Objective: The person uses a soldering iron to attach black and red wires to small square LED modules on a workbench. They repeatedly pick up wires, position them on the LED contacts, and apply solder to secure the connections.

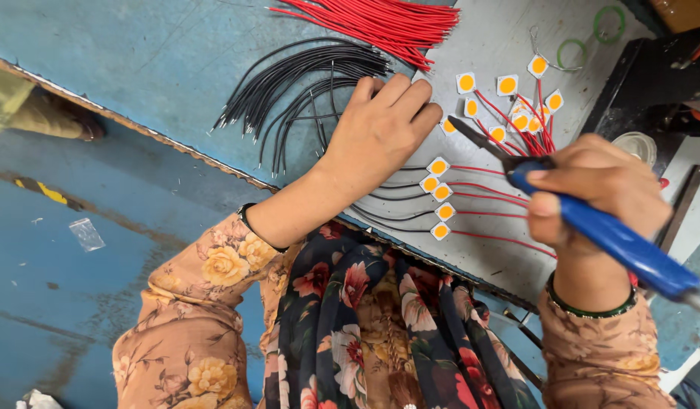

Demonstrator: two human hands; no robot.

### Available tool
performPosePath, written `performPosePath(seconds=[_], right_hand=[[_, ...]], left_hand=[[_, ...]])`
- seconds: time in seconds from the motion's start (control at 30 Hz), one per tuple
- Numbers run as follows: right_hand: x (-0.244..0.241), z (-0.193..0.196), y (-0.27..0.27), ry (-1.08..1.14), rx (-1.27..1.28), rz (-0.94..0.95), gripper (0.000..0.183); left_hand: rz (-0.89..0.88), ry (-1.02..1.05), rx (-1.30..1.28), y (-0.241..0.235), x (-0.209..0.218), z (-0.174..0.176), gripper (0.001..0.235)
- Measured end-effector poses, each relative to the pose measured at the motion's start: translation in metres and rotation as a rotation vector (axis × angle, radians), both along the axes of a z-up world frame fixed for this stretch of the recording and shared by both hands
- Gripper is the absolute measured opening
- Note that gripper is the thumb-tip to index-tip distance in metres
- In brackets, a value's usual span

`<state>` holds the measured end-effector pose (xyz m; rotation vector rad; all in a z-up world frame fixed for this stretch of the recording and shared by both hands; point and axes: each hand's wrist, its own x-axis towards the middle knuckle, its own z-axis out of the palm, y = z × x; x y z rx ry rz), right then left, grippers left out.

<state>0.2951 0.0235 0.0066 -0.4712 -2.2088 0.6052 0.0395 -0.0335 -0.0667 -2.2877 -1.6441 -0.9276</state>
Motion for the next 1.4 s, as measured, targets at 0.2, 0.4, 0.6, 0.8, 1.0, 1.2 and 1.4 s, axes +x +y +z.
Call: performPosePath(seconds=[0.2,0.4,0.6,0.8,1.0,1.2,1.4], right_hand=[[0.007,0.000,-0.005,-0.006,-0.048,-0.039,0.034],[-0.004,0.005,-0.009,-0.065,-0.005,-0.052,0.034],[-0.010,0.008,-0.007,-0.085,0.001,-0.009,0.031],[-0.016,0.014,-0.001,-0.183,0.099,0.012,0.021],[-0.016,0.015,0.006,-0.171,0.128,0.088,0.022],[0.000,0.015,-0.003,-0.086,0.053,-0.034,0.029],[-0.002,0.010,-0.001,-0.103,0.073,-0.004,0.029]], left_hand=[[0.003,-0.004,0.001,0.001,0.002,-0.001,0.012],[0.008,0.005,-0.025,0.000,0.002,-0.001,0.012],[0.007,0.005,-0.039,0.000,0.002,0.001,0.013],[0.004,0.004,-0.059,0.004,0.005,0.003,0.012],[0.001,0.012,-0.072,0.004,0.007,0.004,0.007],[0.009,0.025,-0.050,0.004,0.008,0.002,0.008],[0.011,0.045,-0.047,0.005,0.008,0.004,0.009]])
